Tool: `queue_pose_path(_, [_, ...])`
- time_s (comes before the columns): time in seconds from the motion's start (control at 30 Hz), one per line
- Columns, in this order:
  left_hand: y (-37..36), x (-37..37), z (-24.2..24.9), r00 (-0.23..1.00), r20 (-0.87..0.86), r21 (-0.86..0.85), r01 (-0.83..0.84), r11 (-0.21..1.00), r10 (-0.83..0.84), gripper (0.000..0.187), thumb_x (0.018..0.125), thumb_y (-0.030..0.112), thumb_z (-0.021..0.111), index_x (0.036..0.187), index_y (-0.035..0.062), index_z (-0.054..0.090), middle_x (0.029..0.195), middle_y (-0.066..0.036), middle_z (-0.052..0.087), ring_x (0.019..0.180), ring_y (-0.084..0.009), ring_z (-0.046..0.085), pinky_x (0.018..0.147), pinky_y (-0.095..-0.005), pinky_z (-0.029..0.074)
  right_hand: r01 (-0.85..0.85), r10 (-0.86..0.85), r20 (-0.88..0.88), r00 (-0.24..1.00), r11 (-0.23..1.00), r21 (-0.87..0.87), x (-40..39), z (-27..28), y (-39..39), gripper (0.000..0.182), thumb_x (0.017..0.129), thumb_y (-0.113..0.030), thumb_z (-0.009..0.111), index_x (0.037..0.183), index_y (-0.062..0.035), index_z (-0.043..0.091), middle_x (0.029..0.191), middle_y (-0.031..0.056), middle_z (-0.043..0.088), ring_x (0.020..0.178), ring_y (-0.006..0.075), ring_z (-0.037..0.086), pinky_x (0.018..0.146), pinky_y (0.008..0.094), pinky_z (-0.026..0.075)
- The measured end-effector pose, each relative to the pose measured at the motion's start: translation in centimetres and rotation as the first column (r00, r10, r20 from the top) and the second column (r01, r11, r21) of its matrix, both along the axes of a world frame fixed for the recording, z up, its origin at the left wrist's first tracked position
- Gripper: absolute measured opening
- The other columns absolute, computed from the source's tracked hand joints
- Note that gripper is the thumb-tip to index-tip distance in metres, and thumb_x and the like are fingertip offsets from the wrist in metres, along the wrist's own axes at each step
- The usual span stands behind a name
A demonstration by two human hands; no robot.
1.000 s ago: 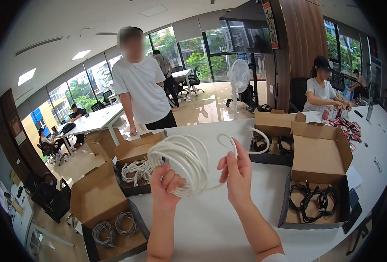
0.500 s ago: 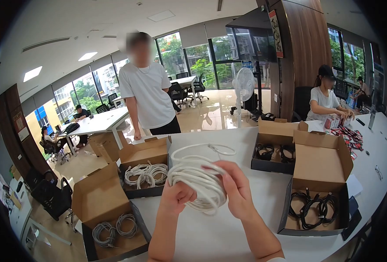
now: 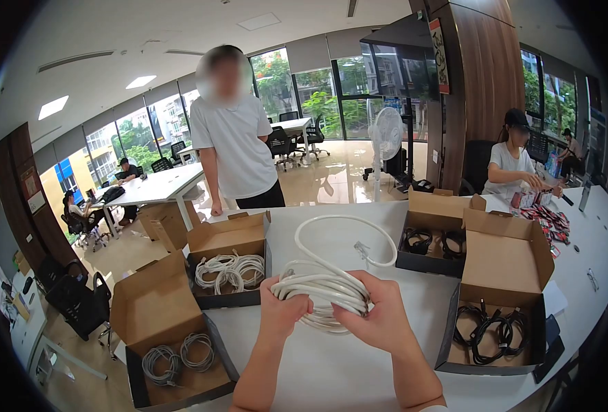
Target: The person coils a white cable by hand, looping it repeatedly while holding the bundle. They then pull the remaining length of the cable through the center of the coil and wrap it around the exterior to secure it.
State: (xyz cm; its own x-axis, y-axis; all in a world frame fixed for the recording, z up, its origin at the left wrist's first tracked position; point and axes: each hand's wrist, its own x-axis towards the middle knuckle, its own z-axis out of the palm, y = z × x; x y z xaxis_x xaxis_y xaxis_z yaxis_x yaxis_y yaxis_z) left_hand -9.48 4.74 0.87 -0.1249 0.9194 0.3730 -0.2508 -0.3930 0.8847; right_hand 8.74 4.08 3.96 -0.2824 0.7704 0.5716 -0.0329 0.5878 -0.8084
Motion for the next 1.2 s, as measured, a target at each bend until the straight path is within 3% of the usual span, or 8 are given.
queue_pose_path(0.17, [-0.3, 1.0, 0.9, 0.984, -0.104, -0.044, -0.15, 0.988, 0.145, 0.005, 0.075, 0.0, 0.064, 0.079, -0.0039, 0.065, 0.065, -0.003, 0.062, 0.05, -0.0103, 0.055, 0.046, -0.0244, 0.043, 0.082, -0.082, 0.022, 0.996, 0.997, 0.0, -0.4, 0.0, 0.5, 0.022, 0.074, 0.001, 0.066, 0.095, 0.0028, 0.064, 0.075, 0.0073, 0.067, 0.066, 0.0066, 0.058, 0.061, 0.0224, 0.046])
queue_pose_path(0.27, [0.2, 1.2, 0.3, 0.942, -0.208, 0.143, -0.236, 0.961, 0.263, 0.006, 0.071, -0.005, 0.06, 0.076, -0.0065, 0.063, 0.059, -0.007, 0.06, 0.045, -0.009, 0.052, 0.046, -0.0237, 0.045, 0.128, -0.129, 0.018, 0.992, 0.991, 0.027, -0.6, -0.3, 1.1, 0.018, 0.074, 0.002, 0.065, 0.093, 0.0026, 0.064, 0.073, 0.0054, 0.065, 0.067, 0.0061, 0.055, 0.062, 0.0222, 0.045])
queue_pose_path(0.47, [0.9, 0.5, -0.2, 0.51, -0.459, 0.573, -0.457, 0.681, 0.728, 0.013, 0.066, 0.0, 0.069, 0.077, -0.0053, 0.064, 0.072, -0.011, 0.065, 0.057, -0.0201, 0.055, 0.054, -0.0289, 0.042, 0.052, -0.061, -0.076, 0.995, 0.992, -0.118, -1.4, -1.5, 3.4, 0.005, 0.079, 0.001, 0.061, 0.084, 0.001, 0.063, 0.067, -0.0022, 0.057, 0.06, 0.0042, 0.049, 0.054, 0.0222, 0.041])
queue_pose_path(0.53, [0.9, 0.5, 0.3, 0.454, -0.449, 0.604, -0.479, 0.636, 0.769, 0.014, 0.064, 0.002, 0.071, 0.076, -0.0039, 0.065, 0.089, -0.015, 0.064, 0.071, -0.0255, 0.054, 0.062, -0.0342, 0.042, 0.025, -0.038, -0.106, 0.994, 0.992, -0.12, -1.8, -1.8, 3.8, 0.002, 0.082, -0.001, 0.061, 0.082, 0.0001, 0.063, 0.064, -0.0039, 0.053, 0.054, 0.0036, 0.048, 0.048, 0.0217, 0.041])
queue_pose_path(0.63, [0.0, 0.7, 2.5, 0.323, -0.42, 0.709, -0.467, 0.529, 0.848, 0.013, 0.064, 0.004, 0.072, 0.073, -0.0027, 0.066, 0.117, -0.022, 0.055, 0.096, -0.0322, 0.053, 0.08, -0.0408, 0.041, -0.019, 0.012, -0.036, 0.999, 0.979, -0.201, -1.2, -1.8, 3.9, 0.01, 0.082, 0.001, 0.062, 0.092, 0.0023, 0.066, 0.075, -0.0004, 0.063, 0.071, 0.0046, 0.05, 0.065, 0.0226, 0.043])
queue_pose_path(0.67, [-0.2, 0.6, 3.2, 0.272, -0.403, 0.75, -0.45, 0.486, 0.874, 0.012, 0.064, 0.005, 0.072, 0.071, -0.0025, 0.066, 0.127, -0.025, 0.05, 0.105, -0.0343, 0.053, 0.088, -0.0427, 0.041, -0.022, 0.013, -0.049, 0.999, 0.982, -0.189, -1.3, -1.8, 3.7, 0.008, 0.083, 0.001, 0.062, 0.09, 0.0017, 0.066, 0.071, -0.0017, 0.06, 0.066, 0.004, 0.049, 0.06, 0.0222, 0.042])
queue_pose_path(0.87, [1.6, -1.9, 2.1, 0.56, -0.543, 0.65, -0.191, 0.735, 0.625, 0.016, 0.059, 0.003, 0.071, 0.074, -0.0009, 0.068, 0.147, -0.02, 0.034, 0.136, -0.0395, 0.029, 0.107, -0.0446, 0.028, -0.043, 0.035, -0.05, 0.998, 0.986, -0.164, -1.9, -1.3, 2.5, 0.007, 0.083, 0.0, 0.064, 0.089, 0.0011, 0.066, 0.066, -0.0044, 0.056, 0.059, 0.0022, 0.045, 0.052, 0.021, 0.039])
queue_pose_path(1.2, [2.3, -1.4, 0.8, 0.636, -0.473, 0.612, -0.26, 0.747, 0.609, 0.027, 0.059, -0.002, 0.068, 0.086, 0.0001, 0.068, 0.104, -0.01, 0.056, 0.093, -0.0218, 0.052, 0.084, -0.0335, 0.042, -0.025, 0.022, -0.031, 0.999, 0.994, -0.105, -1.6, -1.1, 2.4, 0.006, 0.082, 0.0, 0.064, 0.087, 0.0026, 0.066, 0.068, -0.0033, 0.059, 0.063, 0.003, 0.046, 0.055, 0.0218, 0.039])
